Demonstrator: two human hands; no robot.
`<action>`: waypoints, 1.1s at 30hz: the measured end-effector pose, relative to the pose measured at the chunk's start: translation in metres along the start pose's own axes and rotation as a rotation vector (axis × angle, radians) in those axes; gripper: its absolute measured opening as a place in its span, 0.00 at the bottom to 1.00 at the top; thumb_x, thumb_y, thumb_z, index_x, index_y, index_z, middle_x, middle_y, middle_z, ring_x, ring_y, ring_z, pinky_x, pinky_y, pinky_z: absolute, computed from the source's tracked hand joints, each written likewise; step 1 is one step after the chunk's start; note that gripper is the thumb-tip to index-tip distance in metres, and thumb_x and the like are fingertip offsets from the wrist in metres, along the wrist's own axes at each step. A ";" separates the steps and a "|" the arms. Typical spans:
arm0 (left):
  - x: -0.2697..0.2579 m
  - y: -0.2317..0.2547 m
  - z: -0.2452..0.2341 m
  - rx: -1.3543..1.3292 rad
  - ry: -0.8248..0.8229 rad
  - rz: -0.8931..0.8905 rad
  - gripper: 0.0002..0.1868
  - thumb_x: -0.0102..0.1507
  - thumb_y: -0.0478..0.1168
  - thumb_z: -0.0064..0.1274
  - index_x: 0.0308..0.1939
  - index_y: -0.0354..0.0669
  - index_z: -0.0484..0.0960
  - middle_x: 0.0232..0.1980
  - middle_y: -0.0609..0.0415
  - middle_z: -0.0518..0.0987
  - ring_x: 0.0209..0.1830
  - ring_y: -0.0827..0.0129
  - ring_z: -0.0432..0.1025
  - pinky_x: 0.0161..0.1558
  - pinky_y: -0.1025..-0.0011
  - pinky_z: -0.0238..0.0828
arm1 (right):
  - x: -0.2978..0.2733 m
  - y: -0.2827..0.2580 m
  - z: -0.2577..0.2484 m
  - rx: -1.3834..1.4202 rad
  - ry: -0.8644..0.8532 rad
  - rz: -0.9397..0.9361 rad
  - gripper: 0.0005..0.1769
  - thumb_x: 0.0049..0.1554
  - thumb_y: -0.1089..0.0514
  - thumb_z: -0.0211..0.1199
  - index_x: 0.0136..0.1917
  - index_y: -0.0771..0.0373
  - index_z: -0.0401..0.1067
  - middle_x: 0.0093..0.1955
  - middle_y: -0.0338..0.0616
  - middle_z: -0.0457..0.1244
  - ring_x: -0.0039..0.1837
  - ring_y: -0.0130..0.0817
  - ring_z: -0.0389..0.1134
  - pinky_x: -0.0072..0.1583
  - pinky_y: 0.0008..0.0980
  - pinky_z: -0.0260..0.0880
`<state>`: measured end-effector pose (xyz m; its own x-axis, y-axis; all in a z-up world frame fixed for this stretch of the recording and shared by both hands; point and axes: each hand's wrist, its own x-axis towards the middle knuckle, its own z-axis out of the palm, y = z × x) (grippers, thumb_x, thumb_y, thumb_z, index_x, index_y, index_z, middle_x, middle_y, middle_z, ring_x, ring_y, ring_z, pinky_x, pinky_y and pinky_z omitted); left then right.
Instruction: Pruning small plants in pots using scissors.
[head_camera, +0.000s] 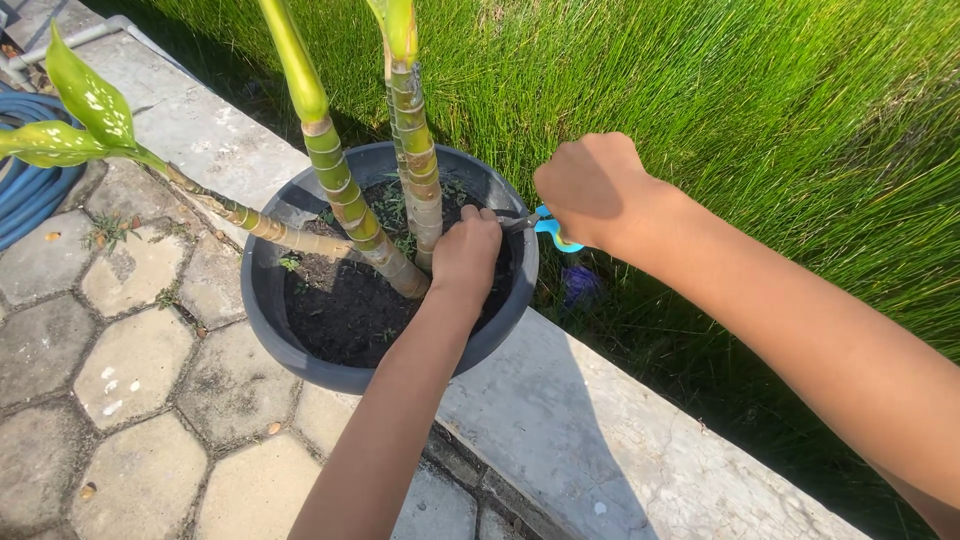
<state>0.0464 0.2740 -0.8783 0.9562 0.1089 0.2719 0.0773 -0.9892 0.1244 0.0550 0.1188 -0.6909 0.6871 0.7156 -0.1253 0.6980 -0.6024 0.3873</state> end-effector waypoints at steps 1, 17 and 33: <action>0.000 0.001 0.000 0.000 -0.001 0.000 0.09 0.62 0.30 0.53 0.46 0.34 0.77 0.51 0.41 0.77 0.42 0.52 0.82 0.39 0.62 0.81 | 0.002 0.000 0.005 0.001 -0.001 0.000 0.11 0.46 0.52 0.73 0.37 0.60 0.80 0.37 0.51 0.71 0.43 0.50 0.74 0.42 0.43 0.74; -0.015 -0.001 -0.031 -0.124 0.044 0.064 0.16 0.55 0.27 0.56 0.47 0.34 0.75 0.51 0.40 0.76 0.44 0.49 0.80 0.41 0.60 0.79 | -0.027 0.008 -0.003 0.055 0.000 0.074 0.12 0.50 0.51 0.71 0.41 0.61 0.79 0.38 0.50 0.70 0.45 0.50 0.73 0.46 0.45 0.75; -0.068 0.072 -0.361 -1.267 -0.152 -0.105 0.07 0.65 0.29 0.51 0.45 0.27 0.81 0.42 0.48 0.80 0.31 0.72 0.80 0.28 0.75 0.81 | -0.172 0.100 -0.172 1.057 -0.166 0.596 0.23 0.48 0.40 0.75 0.52 0.54 0.84 0.30 0.43 0.70 0.31 0.29 0.65 0.39 0.34 0.67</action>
<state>-0.1149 0.2313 -0.5430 0.9909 0.0849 0.1048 -0.0879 -0.1832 0.9791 -0.0278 -0.0039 -0.4733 0.9185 0.2229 -0.3266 0.0331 -0.8663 -0.4984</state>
